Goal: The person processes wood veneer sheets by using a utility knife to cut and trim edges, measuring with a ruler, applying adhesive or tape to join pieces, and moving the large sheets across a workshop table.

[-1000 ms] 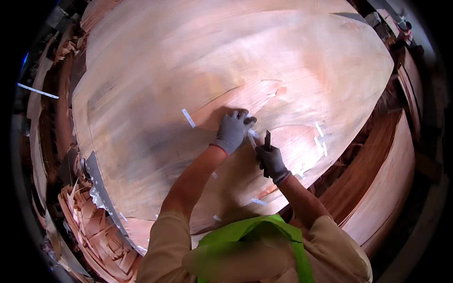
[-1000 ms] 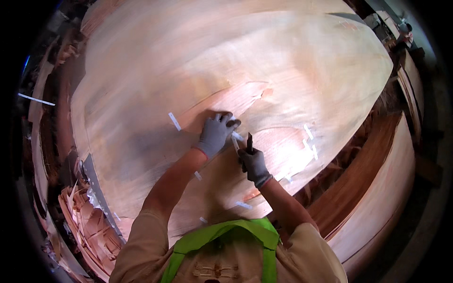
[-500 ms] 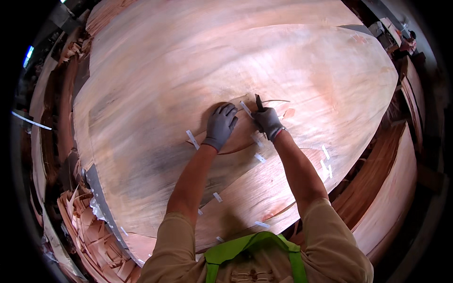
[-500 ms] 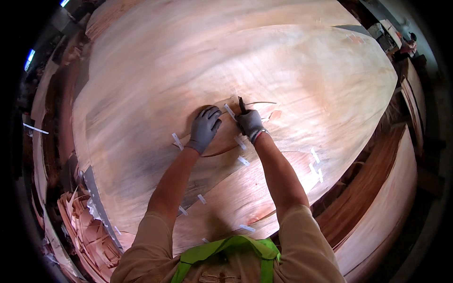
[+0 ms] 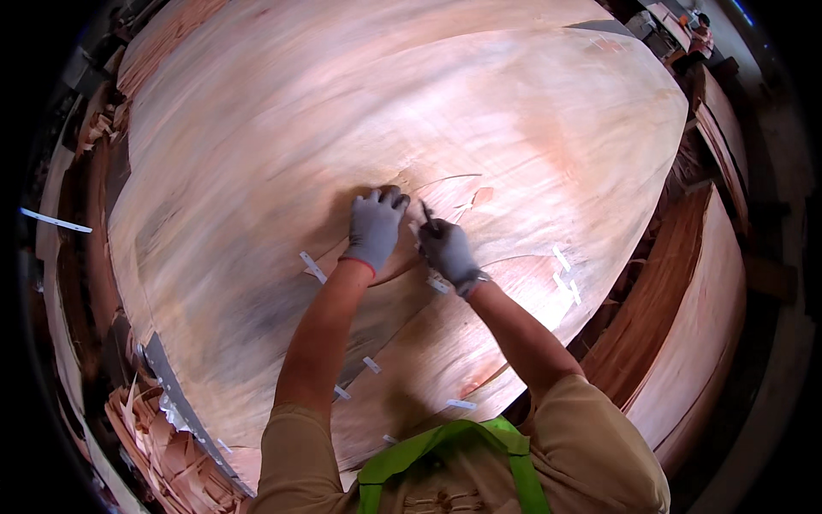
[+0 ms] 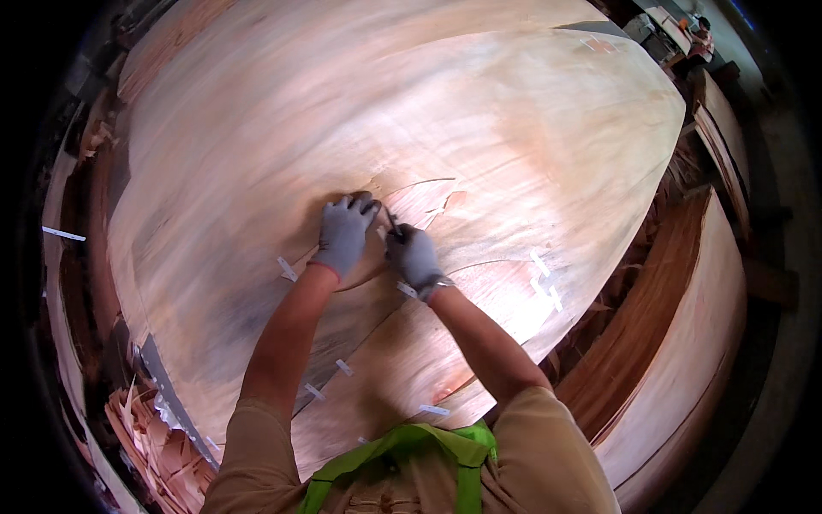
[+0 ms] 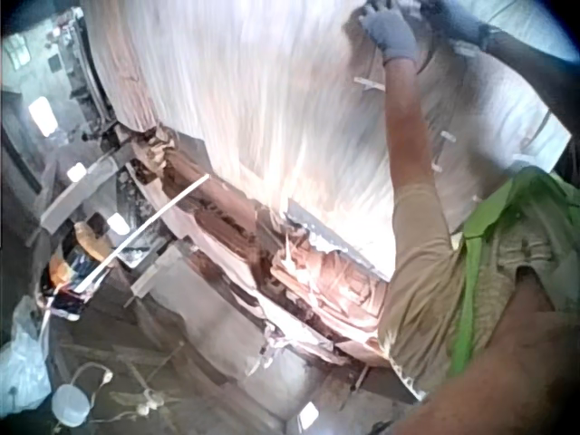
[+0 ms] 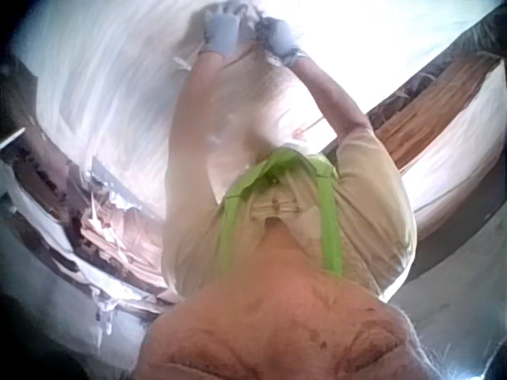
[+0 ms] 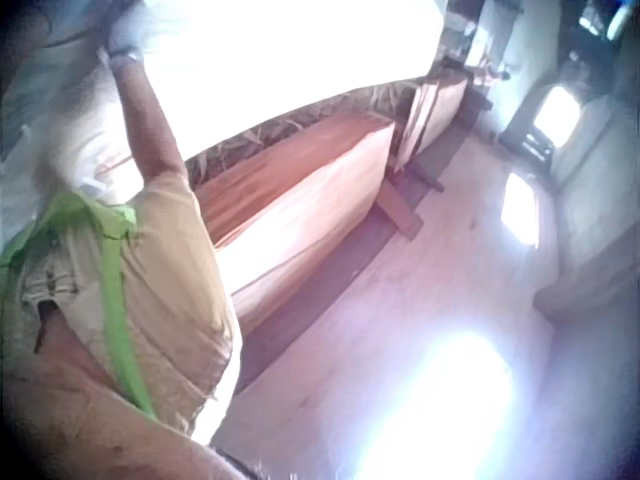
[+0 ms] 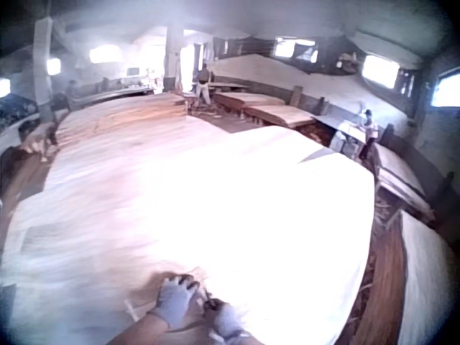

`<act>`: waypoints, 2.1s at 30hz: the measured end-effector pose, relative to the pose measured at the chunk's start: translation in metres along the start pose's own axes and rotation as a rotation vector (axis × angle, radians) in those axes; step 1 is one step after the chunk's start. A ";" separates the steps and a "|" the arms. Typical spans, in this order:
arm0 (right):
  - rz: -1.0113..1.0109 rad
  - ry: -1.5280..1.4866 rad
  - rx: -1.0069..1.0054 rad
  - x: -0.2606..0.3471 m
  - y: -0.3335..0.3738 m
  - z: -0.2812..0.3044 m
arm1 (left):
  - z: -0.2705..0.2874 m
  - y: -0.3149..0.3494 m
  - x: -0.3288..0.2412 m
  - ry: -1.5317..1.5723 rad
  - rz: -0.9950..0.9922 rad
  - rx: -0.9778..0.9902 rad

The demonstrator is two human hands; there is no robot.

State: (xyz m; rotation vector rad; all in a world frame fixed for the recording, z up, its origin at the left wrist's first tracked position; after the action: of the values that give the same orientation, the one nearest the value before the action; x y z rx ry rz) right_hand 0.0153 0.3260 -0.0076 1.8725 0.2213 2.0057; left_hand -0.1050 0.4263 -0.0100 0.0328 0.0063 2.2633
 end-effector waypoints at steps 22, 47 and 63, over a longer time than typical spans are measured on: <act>0.046 -0.125 -0.023 -0.007 -0.027 0.158 | 0.028 -0.038 -0.121 0.728 -0.147 -0.274; 0.014 0.590 -0.391 -0.051 0.091 0.191 | 0.021 0.028 -0.042 0.446 0.046 -0.169; -0.669 0.397 -0.616 -0.289 0.475 0.184 | 0.001 0.129 -0.141 0.080 0.076 0.079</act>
State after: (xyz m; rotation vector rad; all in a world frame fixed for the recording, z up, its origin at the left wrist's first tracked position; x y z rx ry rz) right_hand 0.1250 -0.2446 -0.0807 0.8601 0.2547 1.6755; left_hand -0.1142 0.2352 -0.0104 -0.0151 0.1394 2.3383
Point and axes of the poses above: each hand's wrist, its own y-axis away from the middle knuckle, its own z-axis out of the back of the hand, x = y × z, the point moved 1 cm from there along -y, towards the middle knuckle, and after that the axes turned 11 degrees about x, right-handed, at the moved point
